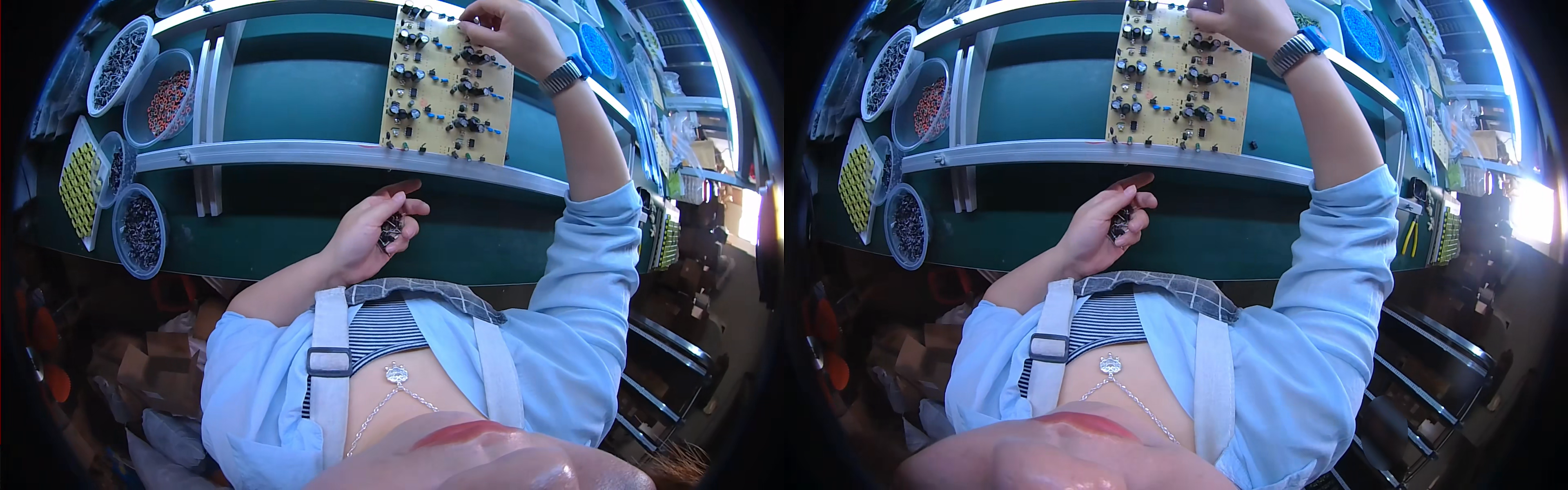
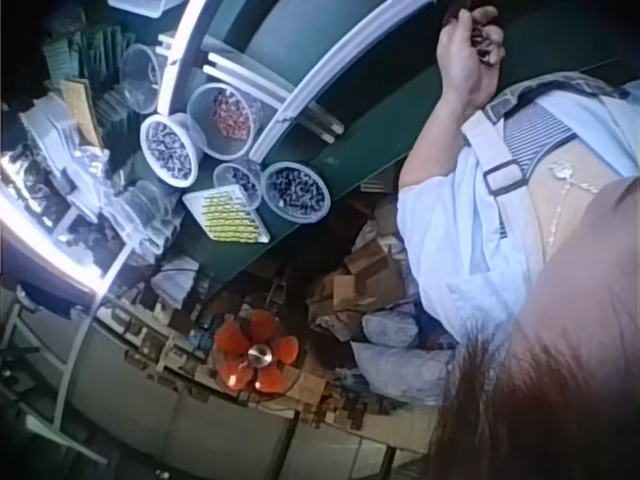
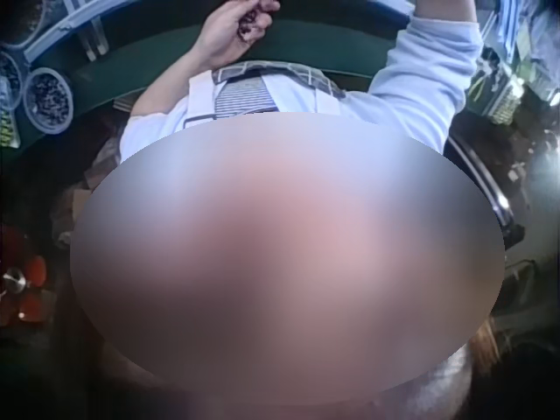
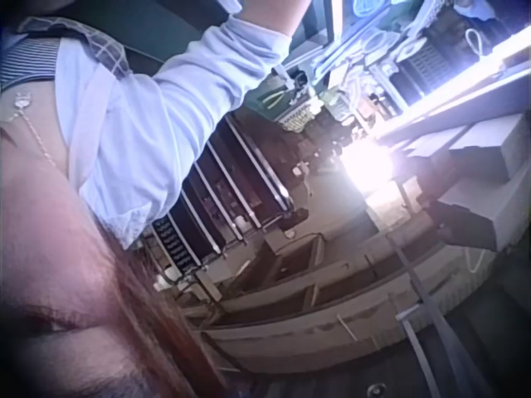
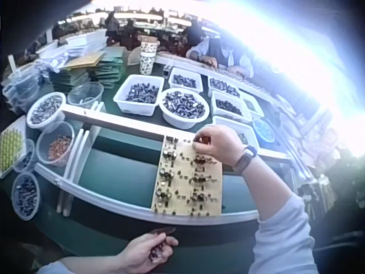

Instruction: The person inserts electronic components, including coils, capacitors, and transformers, into circuit boards by hand, then retrieves a tray and places the assembled board onto it.

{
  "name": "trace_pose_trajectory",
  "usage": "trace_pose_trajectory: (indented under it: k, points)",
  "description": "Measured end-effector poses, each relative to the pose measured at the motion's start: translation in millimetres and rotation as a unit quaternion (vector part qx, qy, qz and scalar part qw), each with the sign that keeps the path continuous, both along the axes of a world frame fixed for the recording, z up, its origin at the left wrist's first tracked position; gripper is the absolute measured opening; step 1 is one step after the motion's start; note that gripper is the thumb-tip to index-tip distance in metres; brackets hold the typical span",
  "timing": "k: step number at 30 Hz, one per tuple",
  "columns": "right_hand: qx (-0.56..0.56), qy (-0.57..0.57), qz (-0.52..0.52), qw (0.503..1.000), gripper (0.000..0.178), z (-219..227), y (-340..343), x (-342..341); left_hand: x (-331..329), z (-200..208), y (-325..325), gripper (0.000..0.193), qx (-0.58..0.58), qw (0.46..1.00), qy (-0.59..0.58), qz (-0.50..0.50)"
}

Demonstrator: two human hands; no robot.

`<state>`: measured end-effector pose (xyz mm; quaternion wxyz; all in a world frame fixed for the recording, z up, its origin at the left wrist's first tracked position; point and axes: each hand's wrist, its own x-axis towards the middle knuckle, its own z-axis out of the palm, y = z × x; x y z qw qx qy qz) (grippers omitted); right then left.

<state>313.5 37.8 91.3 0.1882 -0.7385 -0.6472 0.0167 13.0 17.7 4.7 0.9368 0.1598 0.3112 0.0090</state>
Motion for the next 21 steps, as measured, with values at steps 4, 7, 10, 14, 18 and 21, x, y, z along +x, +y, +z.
trace_pose_trajectory:
  k: [4, 7, 10, 14, 18, 21]
  points:
    - [-0.023, 0.006, -0.019, 1.0, 0.021, 2, 2, 2, -6, -7, 2, 0.034, -0.016, 0.997, -0.055, -0.041]
    - [-0.046, 0.024, 0.001, 0.999, 0.021, 3, 0, 0, -7, -3, 0, 0.033, -0.006, 0.997, -0.035, -0.061]
    - [-0.053, 0.02, -0.004, 0.998, 0.022, 4, 0, 1, -8, -2, 1, 0.033, -0.004, 0.996, -0.055, -0.071]
    - [-0.059, -0.002, 0.001, 0.998, 0.022, 5, 2, -1, -11, -5, 2, 0.033, -0.011, 0.994, -0.082, -0.064]
    - [-0.062, -0.018, 0.018, 0.998, 0.025, 1, 7, 5, -12, -5, 2, 0.034, -0.012, 0.995, -0.089, -0.038]
    - [-0.069, -0.047, 0.022, 0.996, 0.025, 10, 6, 4, -10, -7, 5, 0.034, -0.038, 0.995, -0.096, -0.012]
